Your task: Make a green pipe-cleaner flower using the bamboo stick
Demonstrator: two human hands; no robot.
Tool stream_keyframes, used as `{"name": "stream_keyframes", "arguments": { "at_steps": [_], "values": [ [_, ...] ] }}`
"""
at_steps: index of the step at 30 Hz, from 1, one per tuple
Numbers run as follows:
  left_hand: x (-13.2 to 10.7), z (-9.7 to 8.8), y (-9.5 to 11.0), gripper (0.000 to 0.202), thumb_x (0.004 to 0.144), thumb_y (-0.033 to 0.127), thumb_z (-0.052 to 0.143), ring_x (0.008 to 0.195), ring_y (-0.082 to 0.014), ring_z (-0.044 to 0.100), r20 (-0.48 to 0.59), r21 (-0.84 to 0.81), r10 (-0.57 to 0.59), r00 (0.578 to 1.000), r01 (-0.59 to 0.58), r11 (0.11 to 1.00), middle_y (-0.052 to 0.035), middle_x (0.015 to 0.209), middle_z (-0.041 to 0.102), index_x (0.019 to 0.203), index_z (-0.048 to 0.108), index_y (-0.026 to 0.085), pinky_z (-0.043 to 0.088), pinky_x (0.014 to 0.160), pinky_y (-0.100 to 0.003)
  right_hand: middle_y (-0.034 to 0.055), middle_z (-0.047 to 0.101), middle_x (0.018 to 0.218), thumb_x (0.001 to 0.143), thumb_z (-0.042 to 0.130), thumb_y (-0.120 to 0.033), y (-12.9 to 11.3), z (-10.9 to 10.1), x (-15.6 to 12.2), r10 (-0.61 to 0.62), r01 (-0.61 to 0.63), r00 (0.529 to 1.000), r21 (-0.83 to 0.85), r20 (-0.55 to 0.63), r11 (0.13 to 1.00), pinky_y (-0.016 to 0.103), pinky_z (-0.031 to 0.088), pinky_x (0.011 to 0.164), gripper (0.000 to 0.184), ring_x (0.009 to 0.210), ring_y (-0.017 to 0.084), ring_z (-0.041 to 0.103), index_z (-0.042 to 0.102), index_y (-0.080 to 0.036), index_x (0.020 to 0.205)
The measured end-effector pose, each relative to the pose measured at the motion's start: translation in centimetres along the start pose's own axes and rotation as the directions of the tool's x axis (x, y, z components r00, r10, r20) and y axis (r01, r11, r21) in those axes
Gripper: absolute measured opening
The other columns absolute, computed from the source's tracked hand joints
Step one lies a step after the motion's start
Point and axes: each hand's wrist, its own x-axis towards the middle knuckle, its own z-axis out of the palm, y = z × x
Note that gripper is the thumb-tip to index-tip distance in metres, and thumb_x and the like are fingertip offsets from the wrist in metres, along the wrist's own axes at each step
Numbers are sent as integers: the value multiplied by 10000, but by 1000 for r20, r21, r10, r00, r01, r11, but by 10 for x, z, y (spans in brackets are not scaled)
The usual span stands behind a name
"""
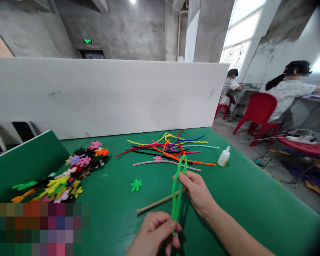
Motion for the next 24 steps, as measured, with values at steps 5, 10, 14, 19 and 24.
{"name": "stream_keyframes", "arguments": {
  "at_steps": [5,10,14,19,24],
  "values": [
    [0,-2,1,261,589,363,660,308,-40,389,44,-76,-93,995,96,992,-15,389,575,558,618,106,195,339,-154,-58,354,494,665,650,-409,-13,-16,8,-42,43,998,21,-37,999,210,171,443,268,462,62,238,623,-147,616],
    [-2,-3,6,252,626,348,654,326,-40,395,64,-83,-97,993,102,991,-15,402,581,569,619,105,221,357,-151,-59,386,542,646,680,-347,-25,-26,11,-16,16,1000,32,-8,999,199,206,455,192,474,62,274,616,-170,684],
    [-3,1,5,261,646,347,658,336,-31,384,-1,-74,-11,1000,11,997,-11,414,572,595,633,92,227,367,-149,-59,387,564,680,648,-393,-22,-20,7,53,-49,993,-45,104,998,191,211,447,262,466,56,282,625,-176,826],
    [-3,4,6,279,639,374,675,399,-41,387,-117,-53,129,985,-136,989,15,453,538,625,637,98,260,403,-153,-39,443,553,677,639,-430,-3,6,-11,152,-113,933,-134,326,984,185,251,445,306,462,51,338,616,-126,707],
    [1,0,6,387,640,476,633,389,-50,370,-112,116,194,974,-182,977,18,449,515,546,590,103,258,408,-178,-29,462,467,670,603,-494,7,19,-22,173,-122,929,-169,327,978,203,279,417,385,401,68,390,589,-115,601]
  ]
}}
